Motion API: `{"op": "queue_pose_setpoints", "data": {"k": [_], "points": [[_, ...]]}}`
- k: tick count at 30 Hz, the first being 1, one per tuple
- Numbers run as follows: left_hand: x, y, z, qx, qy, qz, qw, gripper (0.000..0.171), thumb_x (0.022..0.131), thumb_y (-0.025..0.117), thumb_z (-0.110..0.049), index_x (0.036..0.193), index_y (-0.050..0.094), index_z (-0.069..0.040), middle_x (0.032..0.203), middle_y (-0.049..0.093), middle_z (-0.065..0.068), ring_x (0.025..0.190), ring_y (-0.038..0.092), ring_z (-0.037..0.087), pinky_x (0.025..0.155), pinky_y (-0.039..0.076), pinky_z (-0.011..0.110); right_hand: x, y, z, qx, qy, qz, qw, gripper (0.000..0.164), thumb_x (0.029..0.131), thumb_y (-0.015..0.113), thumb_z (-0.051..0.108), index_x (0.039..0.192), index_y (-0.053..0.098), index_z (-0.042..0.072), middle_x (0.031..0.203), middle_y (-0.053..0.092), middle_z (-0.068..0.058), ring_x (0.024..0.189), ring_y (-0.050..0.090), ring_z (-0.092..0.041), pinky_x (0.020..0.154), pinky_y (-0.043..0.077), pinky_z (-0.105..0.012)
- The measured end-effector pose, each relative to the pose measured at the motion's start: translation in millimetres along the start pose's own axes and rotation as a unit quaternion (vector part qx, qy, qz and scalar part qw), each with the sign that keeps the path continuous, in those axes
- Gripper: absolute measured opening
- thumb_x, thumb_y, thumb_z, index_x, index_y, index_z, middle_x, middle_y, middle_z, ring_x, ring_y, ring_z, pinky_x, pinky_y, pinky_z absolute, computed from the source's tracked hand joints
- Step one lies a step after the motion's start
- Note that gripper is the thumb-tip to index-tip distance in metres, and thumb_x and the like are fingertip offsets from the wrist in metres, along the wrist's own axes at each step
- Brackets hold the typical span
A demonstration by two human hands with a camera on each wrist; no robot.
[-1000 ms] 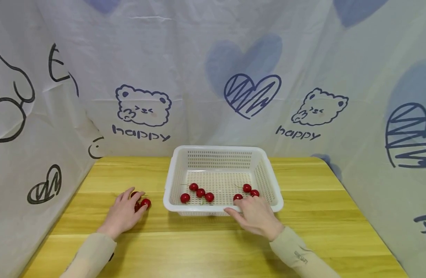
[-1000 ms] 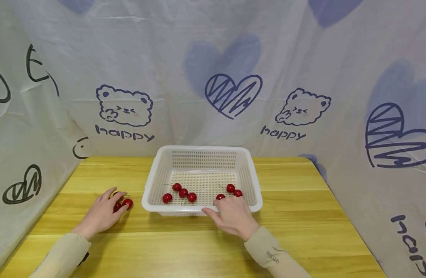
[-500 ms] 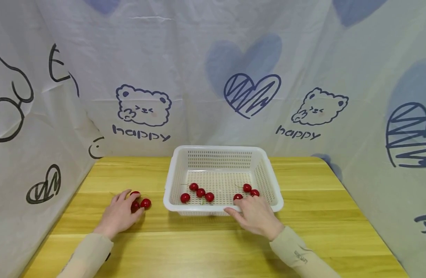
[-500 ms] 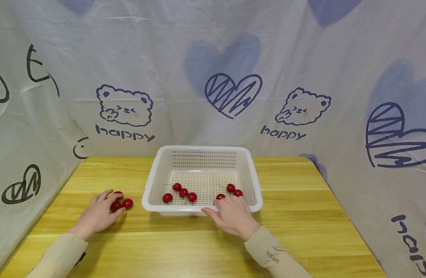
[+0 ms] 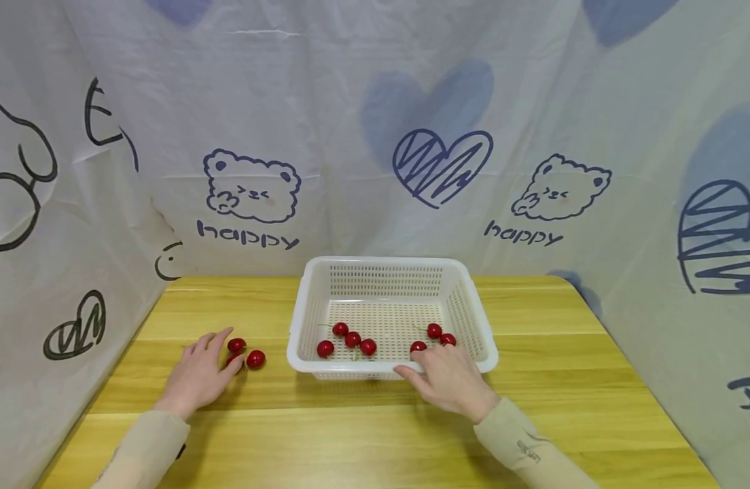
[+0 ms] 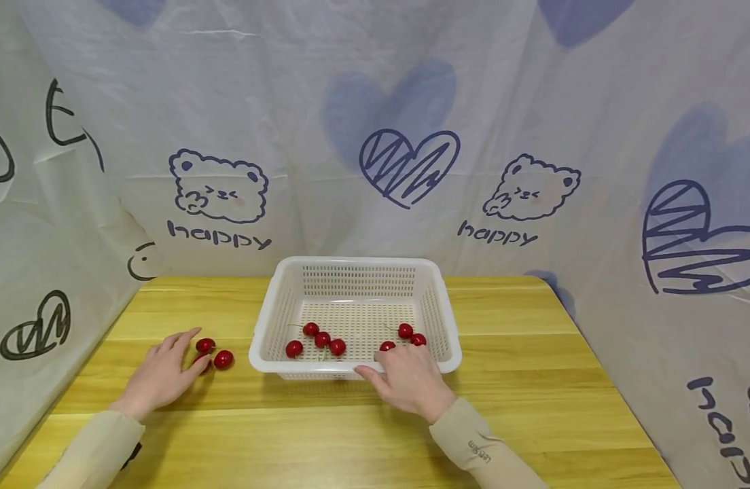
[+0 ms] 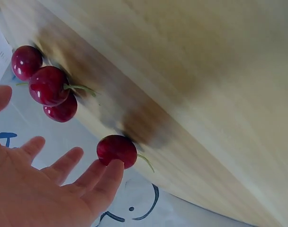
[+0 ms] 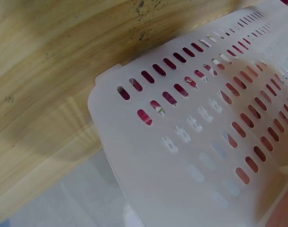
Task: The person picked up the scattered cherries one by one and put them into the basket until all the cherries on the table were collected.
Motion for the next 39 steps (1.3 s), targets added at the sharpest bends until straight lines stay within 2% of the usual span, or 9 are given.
{"op": "queue_pose_setpoints", "data": {"k": [9,16,20,25,32,35,39], "points": [[-2.7,-2.3,14.7,0.0,-0.048,0.015,0.9987,0.072,0.098,0.032,-0.052,0.144,0.026,0.003,0.135,0.029,0.043,0.116,0.026,0.065,0.093,0.024,0.073,1.0,-0.4,0.0,0.005,0.001,0.001,1.0,0.05,0.093,0.04,0.061,0.058,0.036,0.026,0.049,0.023,0.01,0.043,0.033,-0.009,0.039,0.024,-0.025],[-5.1,-2.5,18.5,0.003,-0.054,0.041,0.9977,0.077,0.098,0.025,-0.057,0.143,0.027,0.006,0.134,0.032,0.042,0.115,0.032,0.062,0.095,0.025,0.069,1.0,-1.7,0.4,0.009,0.0,0.0,1.0,0.05,0.093,0.041,0.061,0.058,0.036,0.025,0.05,0.022,0.011,0.042,0.032,-0.009,0.039,0.023,-0.025],[-5.5,-0.8,19.6,0.01,-0.054,0.066,0.9963,0.077,0.099,0.022,-0.057,0.138,0.035,0.009,0.133,0.034,0.042,0.114,0.034,0.062,0.092,0.028,0.07,1.2,-2.4,0.7,0.008,-0.001,0.001,1.0,0.049,0.093,0.041,0.06,0.058,0.036,0.026,0.05,0.023,0.011,0.043,0.033,-0.009,0.039,0.024,-0.025],[-7.5,-0.5,16.9,0.026,-0.052,0.091,0.9941,0.072,0.101,0.023,-0.051,0.124,0.052,0.012,0.128,0.041,0.04,0.111,0.04,0.059,0.089,0.036,0.066,1.1,-2.8,0.7,0.007,0.0,0.004,1.0,0.049,0.093,0.041,0.06,0.059,0.037,0.026,0.049,0.025,0.011,0.043,0.033,-0.008,0.039,0.024,-0.024],[-7.1,-2.6,11.1,0.02,-0.04,0.095,0.9945,0.056,0.101,0.034,-0.037,0.111,0.06,0.011,0.118,0.052,0.037,0.105,0.05,0.051,0.086,0.043,0.059,1.4,-3.0,0.1,0.009,0.0,0.005,1.0,0.049,0.093,0.041,0.06,0.059,0.037,0.026,0.049,0.024,0.011,0.042,0.033,-0.009,0.039,0.024,-0.024],[-6.1,-4.1,8.3,0.013,-0.035,0.095,0.9948,0.045,0.099,0.041,-0.031,0.105,0.064,0.007,0.105,0.061,0.029,0.089,0.058,0.04,0.076,0.047,0.051,1.3,-3.2,-0.1,0.011,0.002,0.007,1.0,0.049,0.093,0.041,0.06,0.059,0.037,0.026,0.049,0.023,0.011,0.042,0.033,-0.009,0.038,0.024,-0.024],[-5.8,-6.5,5.9,0.006,-0.032,0.09,0.9954,0.03,0.095,0.048,-0.022,0.096,0.065,0.002,0.086,0.062,0.014,0.069,0.052,0.023,0.061,0.045,0.04,1.4,-3.3,0.0,0.009,0.002,0.012,1.0,0.049,0.093,0.04,0.061,0.059,0.037,0.026,0.049,0.024,0.011,0.042,0.033,-0.009,0.038,0.024,-0.024]]}}
Point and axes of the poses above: each hand's wrist, its own x-axis towards the middle knuckle, its own y-axis out of the palm, z = x × y, the point moved 7 cm from there along x, towards the middle knuckle
